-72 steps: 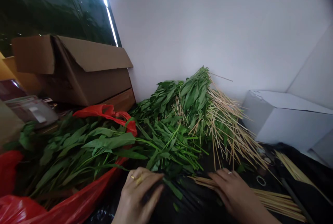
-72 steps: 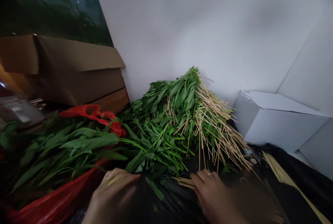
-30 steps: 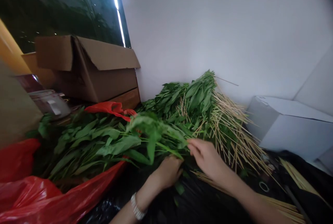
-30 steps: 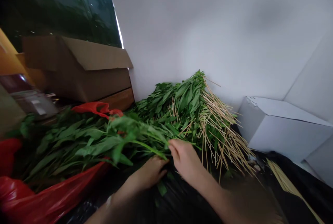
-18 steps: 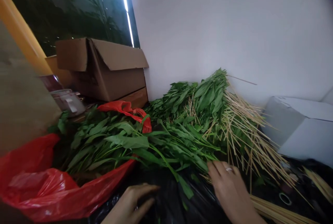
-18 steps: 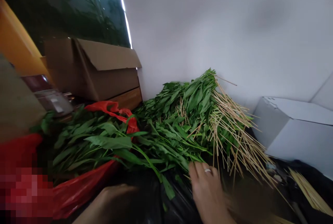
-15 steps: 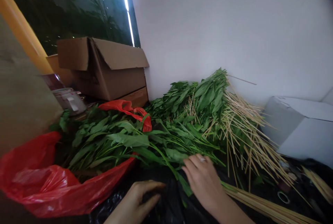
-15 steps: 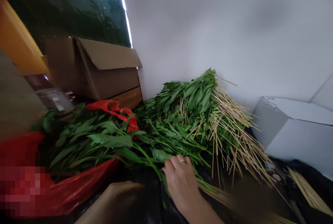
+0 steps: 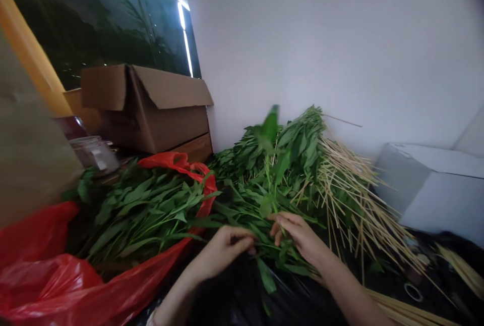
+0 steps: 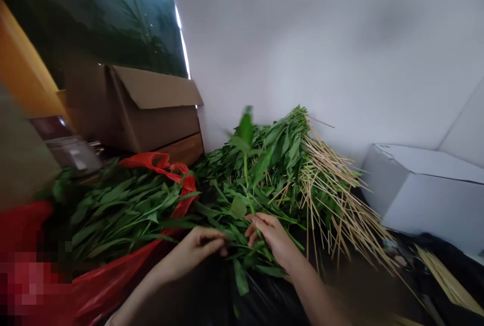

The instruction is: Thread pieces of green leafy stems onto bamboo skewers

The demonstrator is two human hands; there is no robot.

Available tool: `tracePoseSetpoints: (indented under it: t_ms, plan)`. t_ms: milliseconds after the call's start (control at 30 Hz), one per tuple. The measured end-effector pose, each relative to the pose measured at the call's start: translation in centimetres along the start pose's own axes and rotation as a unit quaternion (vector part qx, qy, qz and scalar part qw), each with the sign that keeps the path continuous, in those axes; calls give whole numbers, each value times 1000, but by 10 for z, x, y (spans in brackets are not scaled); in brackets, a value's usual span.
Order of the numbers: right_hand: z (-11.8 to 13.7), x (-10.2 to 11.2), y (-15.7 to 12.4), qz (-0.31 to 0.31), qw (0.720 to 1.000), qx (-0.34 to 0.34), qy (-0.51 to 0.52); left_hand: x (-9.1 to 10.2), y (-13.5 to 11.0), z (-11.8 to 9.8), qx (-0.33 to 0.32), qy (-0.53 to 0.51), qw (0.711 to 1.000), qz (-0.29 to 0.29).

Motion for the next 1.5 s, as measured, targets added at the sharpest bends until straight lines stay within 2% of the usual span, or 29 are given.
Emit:
tracePoseSetpoints:
  t_ms: [100, 167, 300, 367, 433, 533, 600, 667, 733, 800, 900, 1000, 1100, 1167, 1233, 1400, 1433, 1500]
  plan:
    - [-10, 6, -6, 31, 997, -27, 60, 6, 48, 5, 12, -57, 991, -122]
    - [-18, 7, -7, 44, 995, -40, 80, 2, 74, 7, 20, -106, 979, -172]
    - [-26, 10, -6, 63, 993, -63, 82, -18, 103, 11, 13, -167, 974, -151]
    - [-23, 15, -8, 57, 990, -75, 106, -23, 105, 15, 20, -240, 961, -137]
    - [-17, 24, -12, 32, 981, -79, 173, -25, 102, 20, 37, -330, 934, -129]
    - [-6, 38, -17, 0, 968, -47, 245, -24, 95, 27, 58, -412, 900, -133]
    - [-3, 38, -18, 9, 973, -34, 228, -24, 92, 29, 62, -434, 888, -138]
    - [-3, 29, -19, 28, 981, -35, 186, -25, 91, 30, 63, -446, 881, -144]
    - [-2, 18, -21, 20, 988, -25, 151, -27, 90, 30, 66, -449, 877, -155]
    - [2, 11, -24, -21, 992, 3, 124, -29, 89, 30, 67, -432, 884, -163]
    - [10, 12, -29, -101, 989, 44, 103, -32, 87, 27, 44, -372, 915, -152]
    - [16, 33, -34, -177, 965, 72, 178, -32, 86, 21, -5, -305, 946, -114]
    - [17, 63, -40, -226, 940, 77, 244, -28, 85, 21, 1, -255, 963, -84]
    - [16, 80, -46, -245, 930, 83, 263, -19, 85, 25, 18, -250, 961, -116]
    - [14, 90, -50, -252, 922, 84, 281, -8, 85, 30, 22, -265, 946, -185]
    - [11, 93, -53, -261, 887, 80, 372, 10, 84, 39, 28, -319, 895, -309]
    - [12, 93, -54, -262, 882, 86, 381, 12, 83, 39, 31, -336, 888, -314]
    - [13, 92, -54, -255, 883, 92, 383, 13, 82, 36, 29, -386, 881, -274]
Point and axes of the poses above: each hand's wrist, its own y-axis towards the middle knuckle, its own x-axis out of the back of the hand, z = x × y, the point moved 4 cm from there along y, towards the middle knuckle, and after that the axes turned 13 degrees about y, right-handed, at the moved point
